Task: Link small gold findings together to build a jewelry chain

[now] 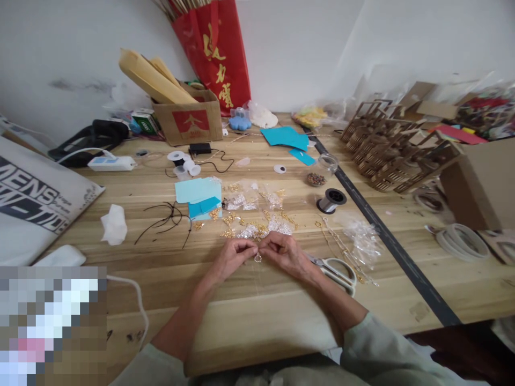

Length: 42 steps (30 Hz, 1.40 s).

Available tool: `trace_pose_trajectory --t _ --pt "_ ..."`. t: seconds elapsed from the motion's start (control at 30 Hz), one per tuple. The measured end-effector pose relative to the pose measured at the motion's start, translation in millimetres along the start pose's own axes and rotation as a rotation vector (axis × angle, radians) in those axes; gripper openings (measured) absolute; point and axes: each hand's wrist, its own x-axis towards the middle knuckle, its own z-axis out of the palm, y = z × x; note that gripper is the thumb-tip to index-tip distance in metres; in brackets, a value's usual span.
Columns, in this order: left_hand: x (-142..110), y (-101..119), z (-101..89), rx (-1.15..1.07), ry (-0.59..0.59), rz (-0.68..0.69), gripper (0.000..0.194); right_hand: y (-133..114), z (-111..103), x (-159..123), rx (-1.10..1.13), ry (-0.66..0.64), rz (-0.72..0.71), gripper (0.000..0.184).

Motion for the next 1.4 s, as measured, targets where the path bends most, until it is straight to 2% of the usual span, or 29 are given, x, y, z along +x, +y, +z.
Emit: trace_pose_trajectory --t 0.23,0.67,1.4 --pt "-1.6 1.5 -1.8 -0.007 -0.063 -0.022 0.022 -2.0 -2.9 1.6 0.008 0.001 -0.046 0.014" --pt "-2.6 5.5 -2.1 -0.069 -0.099 -0.044 0.02 -2.4 -0.8 3.3 0.024 0.0 -0.073 0.016" --pt "-1.0 3.6 -1.0 -0.014 -0.082 -0.079 0.021 -4.9 1.5 3.1 0.031 0.001 -0.116 0.016"
